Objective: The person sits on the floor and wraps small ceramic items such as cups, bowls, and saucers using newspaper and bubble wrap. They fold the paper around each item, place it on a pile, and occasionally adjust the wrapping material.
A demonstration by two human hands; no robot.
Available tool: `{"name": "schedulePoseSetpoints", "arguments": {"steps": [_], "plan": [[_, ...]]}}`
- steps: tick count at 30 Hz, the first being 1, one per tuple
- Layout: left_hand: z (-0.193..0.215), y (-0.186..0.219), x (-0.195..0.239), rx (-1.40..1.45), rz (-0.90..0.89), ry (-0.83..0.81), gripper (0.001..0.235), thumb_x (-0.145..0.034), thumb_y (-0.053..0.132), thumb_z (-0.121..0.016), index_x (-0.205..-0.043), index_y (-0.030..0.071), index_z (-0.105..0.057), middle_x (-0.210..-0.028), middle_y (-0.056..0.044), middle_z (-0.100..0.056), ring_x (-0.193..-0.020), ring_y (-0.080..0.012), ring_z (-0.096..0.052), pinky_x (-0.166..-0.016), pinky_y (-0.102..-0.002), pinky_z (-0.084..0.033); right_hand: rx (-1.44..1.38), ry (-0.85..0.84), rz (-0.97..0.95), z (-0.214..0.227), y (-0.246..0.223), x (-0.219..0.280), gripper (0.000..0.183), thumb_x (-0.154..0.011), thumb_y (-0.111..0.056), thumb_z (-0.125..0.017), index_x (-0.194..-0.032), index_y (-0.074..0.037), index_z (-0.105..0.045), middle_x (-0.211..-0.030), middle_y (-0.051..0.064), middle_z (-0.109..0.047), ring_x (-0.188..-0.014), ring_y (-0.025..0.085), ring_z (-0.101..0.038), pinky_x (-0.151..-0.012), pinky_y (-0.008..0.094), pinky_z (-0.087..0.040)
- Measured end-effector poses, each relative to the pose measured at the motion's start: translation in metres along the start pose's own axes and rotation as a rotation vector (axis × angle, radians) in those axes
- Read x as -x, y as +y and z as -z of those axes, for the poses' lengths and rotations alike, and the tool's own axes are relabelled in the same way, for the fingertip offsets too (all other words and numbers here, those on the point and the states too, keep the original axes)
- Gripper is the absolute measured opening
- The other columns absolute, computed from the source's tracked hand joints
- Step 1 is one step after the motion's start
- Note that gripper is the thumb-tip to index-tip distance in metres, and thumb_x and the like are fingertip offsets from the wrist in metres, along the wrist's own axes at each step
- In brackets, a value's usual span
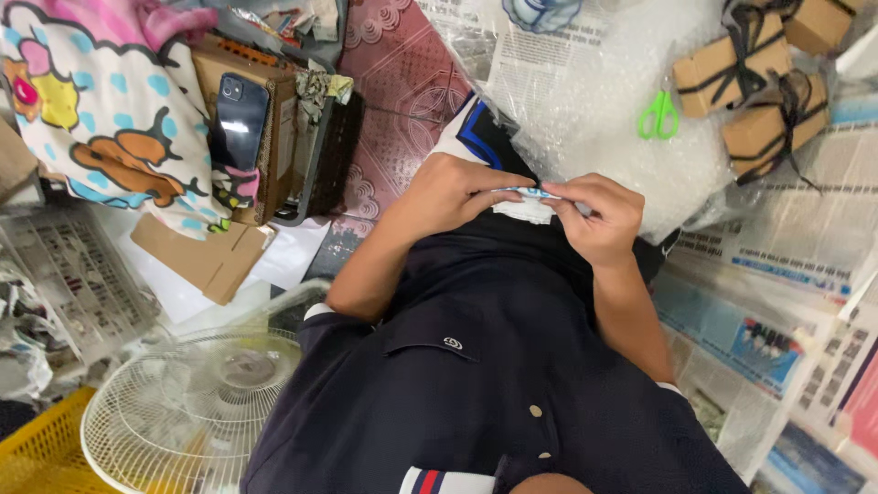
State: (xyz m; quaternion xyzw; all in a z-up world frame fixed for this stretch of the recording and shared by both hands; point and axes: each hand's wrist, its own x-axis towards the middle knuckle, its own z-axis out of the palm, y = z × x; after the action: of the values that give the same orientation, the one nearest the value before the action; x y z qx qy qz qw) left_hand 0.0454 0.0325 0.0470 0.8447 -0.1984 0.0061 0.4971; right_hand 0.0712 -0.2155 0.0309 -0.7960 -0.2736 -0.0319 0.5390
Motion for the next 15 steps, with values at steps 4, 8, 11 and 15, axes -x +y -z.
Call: {"name": "schedulePoseSetpoints", "arguments": {"steps": [4, 8, 11, 15], "plan": [[0.027, -0.008, -0.009, -0.027, -0.103, 0.117, 0.019, -0.093, 0.022, -0.079, -0.110, 0.013, -0.080, -0.086, -0.008, -0.074, -0.074, -0.0268, -0.072, -0.066, -0.037, -0.054, -0.030, -0.145, 0.121, 0.001, 0.002, -0.043, 0.022, -0.082, 0.010, -0.082, -0.102, 0.002, -0.077, -0.089, 0.014, -0.074, -0.075, 0.021, -0.073, -0.067, 0.028, -0.057], [0.072, -0.045, -0.011, 0.031, -0.092, 0.341, 0.021, -0.086, 0.011, -0.079, -0.106, 0.004, -0.076, -0.090, -0.011, -0.075, -0.077, -0.0238, -0.071, -0.069, -0.035, -0.055, -0.081, -0.244, 0.129, -0.006, 0.010, -0.072, 0.021, -0.085, 0.010, -0.077, -0.103, 0.000, -0.074, -0.095, 0.014, -0.075, -0.080, 0.020, -0.075, -0.075, 0.029, -0.060], [0.107, -0.102, -0.013, -0.198, -0.171, 1.067, 0.026, -0.091, 0.006, -0.072, -0.114, -0.006, -0.068, -0.103, -0.016, -0.073, -0.092, -0.0259, -0.073, -0.087, -0.039, -0.058, -0.138, -0.240, 0.129, -0.012, 0.015, -0.085, 0.022, -0.085, 0.009, -0.076, -0.105, 0.000, -0.073, -0.101, 0.016, -0.074, -0.087, 0.023, -0.074, -0.079, 0.030, -0.060], [0.165, -0.228, -0.048, -0.137, -0.167, 1.571, 0.029, -0.098, -0.001, -0.069, -0.126, -0.004, -0.061, -0.122, -0.018, -0.067, -0.108, -0.0294, -0.067, -0.095, -0.034, -0.054, -0.138, -0.227, 0.087, -0.013, 0.024, -0.088, 0.017, -0.087, 0.008, -0.075, -0.102, -0.001, -0.073, -0.103, 0.015, -0.073, -0.093, 0.025, -0.075, -0.083, 0.031, -0.060]]}}
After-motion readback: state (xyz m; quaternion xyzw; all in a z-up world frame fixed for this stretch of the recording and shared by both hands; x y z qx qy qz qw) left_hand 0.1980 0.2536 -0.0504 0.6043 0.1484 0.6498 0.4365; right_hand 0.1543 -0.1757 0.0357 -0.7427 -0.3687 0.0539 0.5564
